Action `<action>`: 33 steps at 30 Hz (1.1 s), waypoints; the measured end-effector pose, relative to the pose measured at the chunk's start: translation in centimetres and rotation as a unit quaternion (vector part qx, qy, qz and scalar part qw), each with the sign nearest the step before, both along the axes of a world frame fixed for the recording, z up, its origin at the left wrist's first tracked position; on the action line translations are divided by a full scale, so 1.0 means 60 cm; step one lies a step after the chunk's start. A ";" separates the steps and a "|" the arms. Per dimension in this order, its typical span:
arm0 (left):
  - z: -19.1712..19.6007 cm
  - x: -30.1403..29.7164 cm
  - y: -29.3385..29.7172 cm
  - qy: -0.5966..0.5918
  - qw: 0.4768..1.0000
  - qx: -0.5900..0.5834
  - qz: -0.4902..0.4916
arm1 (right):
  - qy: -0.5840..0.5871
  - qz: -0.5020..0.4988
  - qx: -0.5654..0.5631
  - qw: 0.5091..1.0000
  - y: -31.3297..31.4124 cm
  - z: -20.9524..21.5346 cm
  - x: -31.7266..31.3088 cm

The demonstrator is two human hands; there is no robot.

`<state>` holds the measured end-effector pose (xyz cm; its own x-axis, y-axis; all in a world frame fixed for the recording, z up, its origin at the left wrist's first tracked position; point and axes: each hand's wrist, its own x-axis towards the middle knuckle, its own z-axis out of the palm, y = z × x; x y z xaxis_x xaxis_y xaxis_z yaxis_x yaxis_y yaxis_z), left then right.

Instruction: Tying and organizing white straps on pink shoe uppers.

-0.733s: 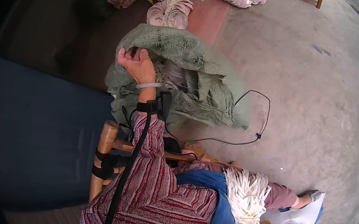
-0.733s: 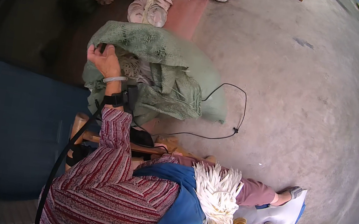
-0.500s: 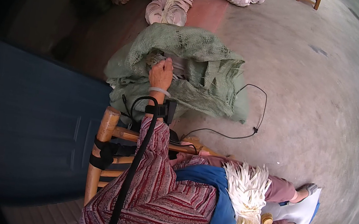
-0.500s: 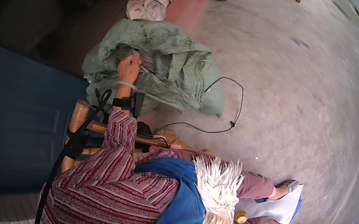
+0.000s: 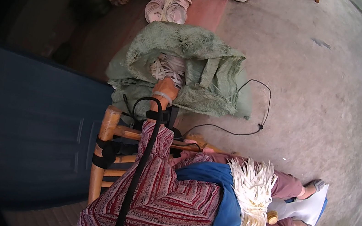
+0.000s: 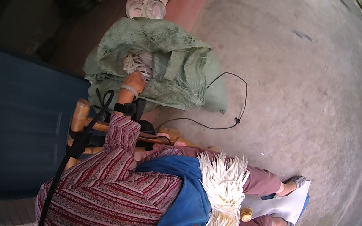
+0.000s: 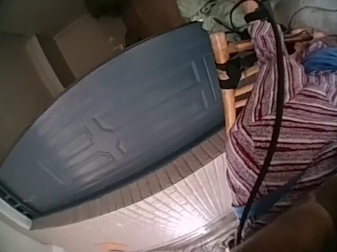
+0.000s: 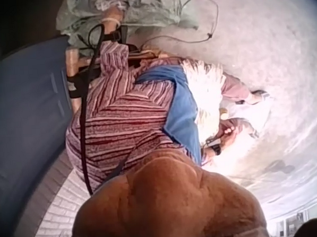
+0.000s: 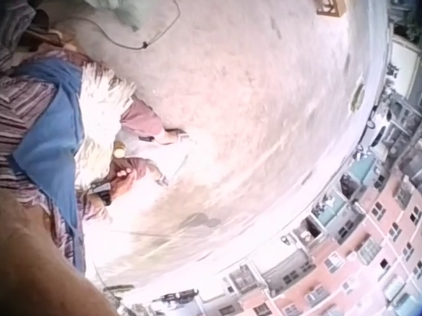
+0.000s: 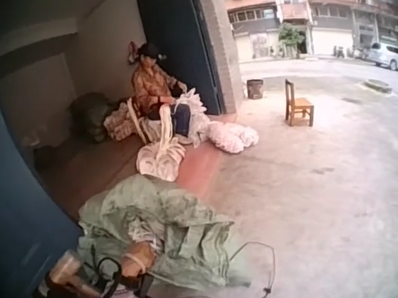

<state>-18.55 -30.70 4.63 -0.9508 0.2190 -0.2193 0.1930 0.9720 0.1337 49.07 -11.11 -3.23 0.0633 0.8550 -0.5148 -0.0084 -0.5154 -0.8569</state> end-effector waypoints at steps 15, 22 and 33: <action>-0.099 -0.206 -0.052 0.052 0.971 0.001 0.235 | -0.007 -0.042 -0.007 0.999 -0.014 -0.002 -0.003; -0.211 -0.367 -0.173 -0.165 0.876 0.265 0.368 | -0.009 -0.048 -0.012 0.999 -0.013 -0.010 -0.003; -0.122 -0.248 -0.109 0.055 0.976 -0.044 0.205 | -0.013 -0.052 0.015 0.998 -0.015 -0.004 -0.005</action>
